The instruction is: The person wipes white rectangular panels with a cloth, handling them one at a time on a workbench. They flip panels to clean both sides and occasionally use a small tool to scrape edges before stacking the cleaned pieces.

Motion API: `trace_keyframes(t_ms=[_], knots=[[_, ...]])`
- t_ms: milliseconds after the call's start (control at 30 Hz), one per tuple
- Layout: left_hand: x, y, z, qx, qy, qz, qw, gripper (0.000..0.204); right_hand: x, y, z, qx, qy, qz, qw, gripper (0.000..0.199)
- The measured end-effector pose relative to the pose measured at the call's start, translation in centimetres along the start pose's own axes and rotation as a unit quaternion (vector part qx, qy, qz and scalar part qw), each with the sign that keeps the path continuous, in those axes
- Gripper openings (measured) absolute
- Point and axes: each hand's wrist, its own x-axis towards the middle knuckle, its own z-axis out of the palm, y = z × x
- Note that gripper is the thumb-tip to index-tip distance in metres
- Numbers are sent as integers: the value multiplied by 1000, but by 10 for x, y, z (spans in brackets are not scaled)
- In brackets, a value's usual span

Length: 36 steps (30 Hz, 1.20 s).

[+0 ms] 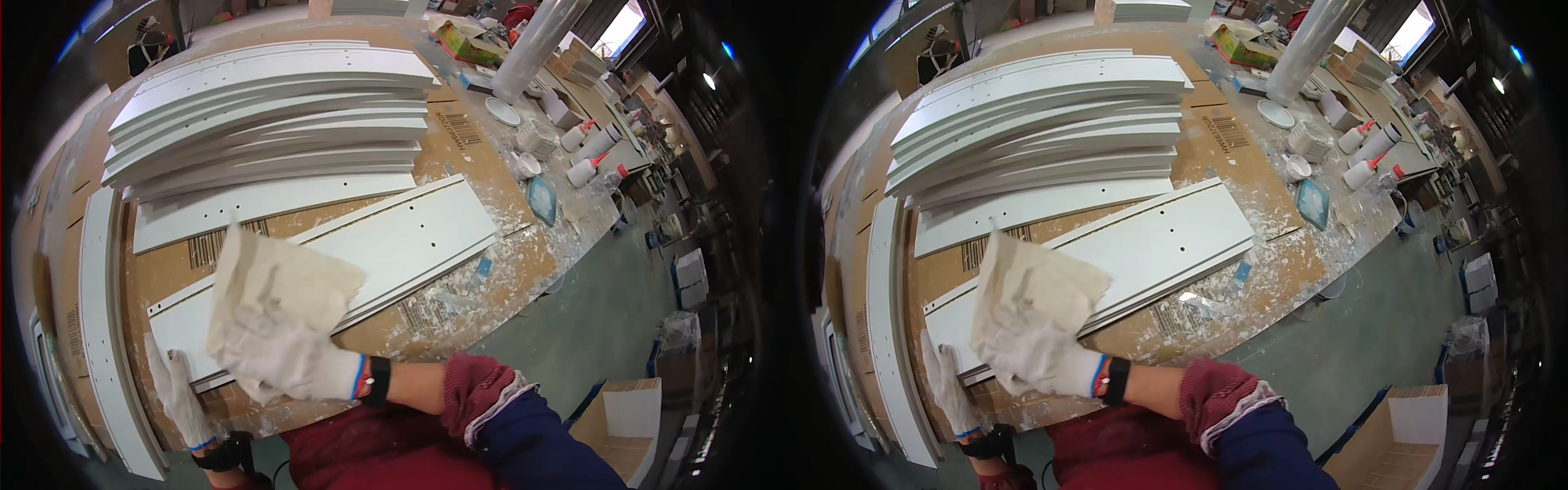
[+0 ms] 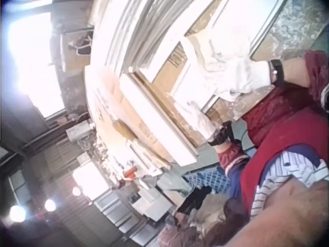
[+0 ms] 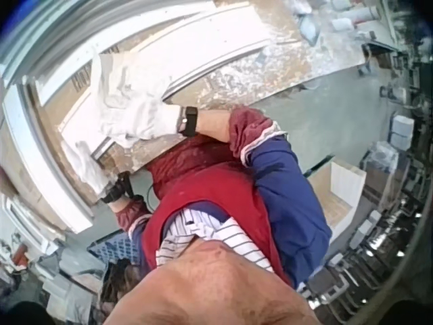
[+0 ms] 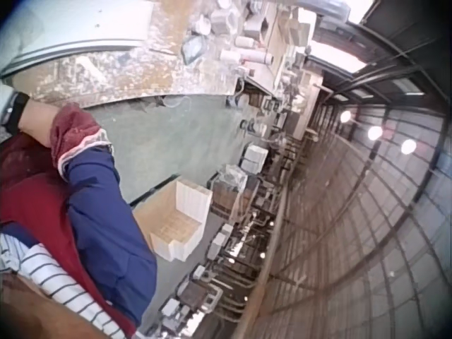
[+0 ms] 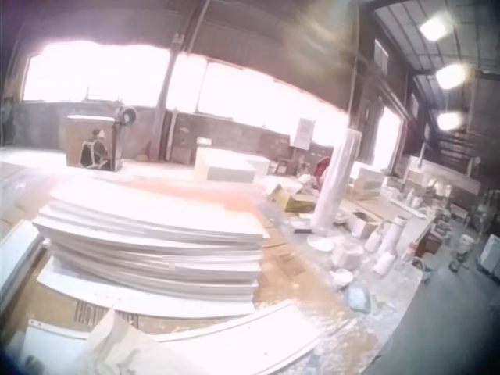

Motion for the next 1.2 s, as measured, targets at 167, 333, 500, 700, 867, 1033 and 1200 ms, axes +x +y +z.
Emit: trace_keyframes(t_ms=[167,333,500,700,867,1033,1200], knots=[[-10,17,2,-34,12,-32,999,58,-58,75,-88,76,-42,97,992,42],[-4,7,0,-70,8,-12,997,60,-119,148,-178,-414,-76,327,846,35],[-16,4,-22,-35,15,13,999,63,-91,165,-238,-297,-28,230,926,40],[-30,-9,-30,17,12,9,1000,69,-33,140,-143,-392,-178,191,882,39],[-30,-23,-27,88,-7,66,994,79,51,74,-51,-270,-247,88,926,22],[-30,-30,-25,66,-14,49,997,88,137,-27,44,-159,-359,41,919,28],[-49,-40,-25,60,-6,-75,995,76,168,-94,104,47,-447,-74,890,28]])
